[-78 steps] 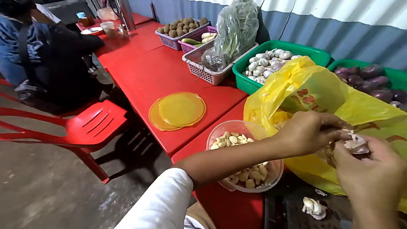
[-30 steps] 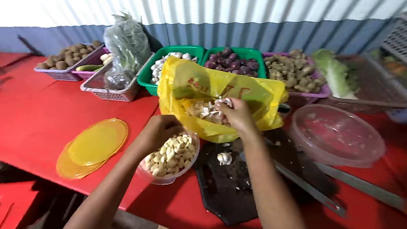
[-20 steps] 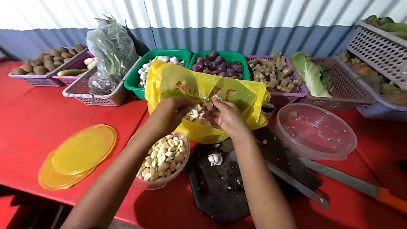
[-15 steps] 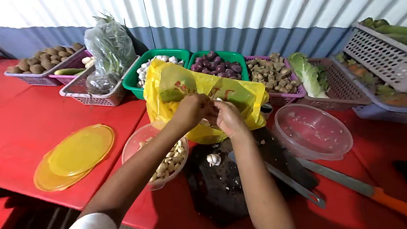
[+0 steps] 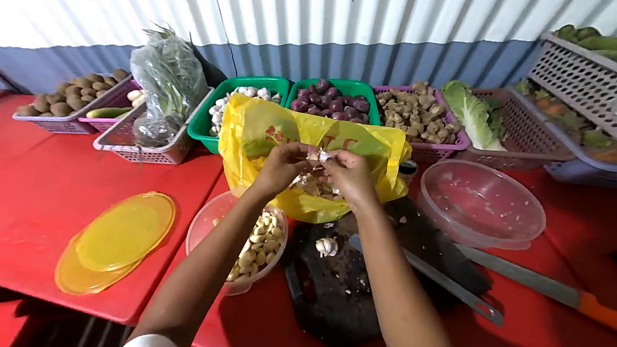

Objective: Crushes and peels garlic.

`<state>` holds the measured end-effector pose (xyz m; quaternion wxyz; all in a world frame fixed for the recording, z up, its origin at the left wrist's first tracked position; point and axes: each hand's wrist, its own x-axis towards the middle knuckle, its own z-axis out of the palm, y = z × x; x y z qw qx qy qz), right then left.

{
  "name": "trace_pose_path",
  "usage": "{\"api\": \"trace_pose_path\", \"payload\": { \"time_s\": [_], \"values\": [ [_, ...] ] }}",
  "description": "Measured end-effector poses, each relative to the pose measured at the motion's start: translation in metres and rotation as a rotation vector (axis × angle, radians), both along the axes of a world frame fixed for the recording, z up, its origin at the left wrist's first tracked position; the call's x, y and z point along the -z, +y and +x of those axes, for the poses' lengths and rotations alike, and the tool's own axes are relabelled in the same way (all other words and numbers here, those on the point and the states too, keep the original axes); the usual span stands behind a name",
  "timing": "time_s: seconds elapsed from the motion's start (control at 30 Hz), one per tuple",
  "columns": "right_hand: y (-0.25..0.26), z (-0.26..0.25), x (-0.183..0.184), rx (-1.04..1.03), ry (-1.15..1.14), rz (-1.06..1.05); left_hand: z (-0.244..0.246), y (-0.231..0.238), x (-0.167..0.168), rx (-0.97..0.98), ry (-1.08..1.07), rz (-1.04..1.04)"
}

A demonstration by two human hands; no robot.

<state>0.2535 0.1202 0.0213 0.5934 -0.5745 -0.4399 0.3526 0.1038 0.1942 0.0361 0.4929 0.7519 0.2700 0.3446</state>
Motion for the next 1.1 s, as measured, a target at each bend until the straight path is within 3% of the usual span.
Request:
{"api": "trace_pose_path", "payload": {
  "time_s": [0.3,0.47,0.53,0.6,0.73,0.83,1.0,1.1],
  "values": [
    [-0.001,0.006,0.002,0.008,-0.313,-0.022,0.003,-0.008,0.012,-0.155,0.135,0.564],
    [-0.001,-0.002,0.002,0.05,-0.379,0.039,0.002,-0.006,0.007,-0.132,0.119,0.617],
    [-0.001,-0.006,0.003,0.084,-0.363,0.054,0.001,-0.007,0.001,-0.103,0.112,0.552],
    [0.0,-0.007,0.004,0.093,-0.318,0.079,-0.001,-0.006,-0.003,-0.059,0.068,0.352],
    [0.003,-0.003,0.009,0.099,-0.267,0.114,-0.003,0.0,0.002,0.027,-0.167,-0.077],
    [0.003,-0.007,0.008,0.11,-0.331,0.05,-0.003,0.004,0.002,0.039,-0.297,-0.259],
    [0.003,-0.007,0.01,0.146,-0.612,-0.071,-0.002,0.009,-0.001,-0.14,-0.352,-0.318],
    [0.001,-0.008,0.007,0.139,-0.763,-0.1,-0.003,0.011,0.0,-0.139,-0.284,-0.271]
  ]
}}
